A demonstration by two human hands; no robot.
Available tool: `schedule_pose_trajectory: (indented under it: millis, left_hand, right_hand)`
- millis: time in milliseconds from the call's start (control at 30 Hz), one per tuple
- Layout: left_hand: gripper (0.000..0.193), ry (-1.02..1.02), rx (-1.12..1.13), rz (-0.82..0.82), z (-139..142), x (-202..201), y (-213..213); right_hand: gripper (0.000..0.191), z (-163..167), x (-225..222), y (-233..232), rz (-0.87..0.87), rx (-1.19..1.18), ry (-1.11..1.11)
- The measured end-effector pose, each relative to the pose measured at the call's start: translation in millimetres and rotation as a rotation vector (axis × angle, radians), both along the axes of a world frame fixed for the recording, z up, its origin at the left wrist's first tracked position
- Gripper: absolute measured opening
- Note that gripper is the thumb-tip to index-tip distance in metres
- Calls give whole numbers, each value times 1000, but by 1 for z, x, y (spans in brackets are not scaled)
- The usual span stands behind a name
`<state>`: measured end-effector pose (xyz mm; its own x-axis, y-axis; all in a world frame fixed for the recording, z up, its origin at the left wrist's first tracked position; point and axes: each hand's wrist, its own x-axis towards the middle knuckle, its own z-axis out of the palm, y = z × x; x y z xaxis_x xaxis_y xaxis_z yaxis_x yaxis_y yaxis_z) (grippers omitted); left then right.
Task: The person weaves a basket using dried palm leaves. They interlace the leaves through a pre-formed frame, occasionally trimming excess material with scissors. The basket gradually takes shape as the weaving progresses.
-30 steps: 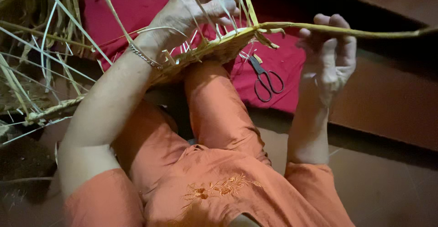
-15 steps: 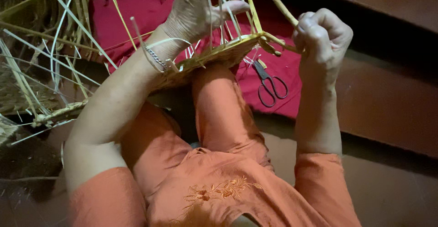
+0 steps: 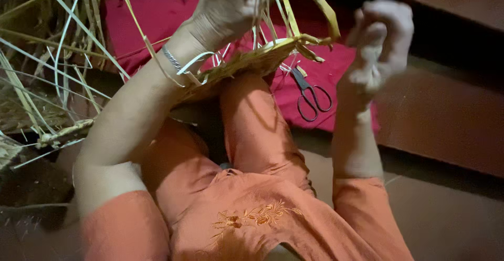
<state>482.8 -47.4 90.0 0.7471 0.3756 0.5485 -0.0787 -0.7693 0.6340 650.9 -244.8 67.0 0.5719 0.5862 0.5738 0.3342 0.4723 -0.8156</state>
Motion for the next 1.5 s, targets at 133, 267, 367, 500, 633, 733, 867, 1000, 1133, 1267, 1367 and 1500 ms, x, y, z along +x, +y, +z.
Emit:
schedule_pose_trajectory:
  millis: [133,267,367,500,633,733,867,1000,1133,1267,1367,1500]
  left_hand:
    - [11,4,-756,-244,-9,-6,0]
    - [16,163,-887,-311,-6,-8,1]
    - [13,327,-779,-252,-1,0,0]
    - [15,329,-896,-320,5,2,-2]
    - [16,254,-964,-376,7,1,-6]
    - [17,240,-973,-365,10,3,-9]
    - [19,291,-952,-405,17,9,-9]
    - [20,426,-816,-319,20,14,-10]
    - [22,487,-736,-267,19,20,-13]
    - [20,380,-757,-337,17,20,-14]
    - [22,388,-843,-298,18,10,-12]
    - [24,427,-752,-275,20,6,-10]
  right_hand:
    - [10,-31,-22,-12,-82,-57,-342]
    - [39,-46,-40,-18,-59,-276,-610]
    - [47,-48,-46,-16,-86,-253,-639]
    - [50,-50,-49,-8,-140,-185,-694]
    - [54,-56,-51,-8,-189,-214,-768]
    - [54,-58,-51,-9,-196,-245,-772]
    - [54,-56,-51,-9,-180,-236,-734]
    - [51,-51,-53,-9,-120,-242,-645]
    - [46,-47,-54,-7,-139,-241,-622]
    - [41,-45,-54,-7,-141,-220,-631]
    - [35,-44,-53,-7,-193,-270,-691]
    - [26,-42,-50,-2,-208,-289,-608]
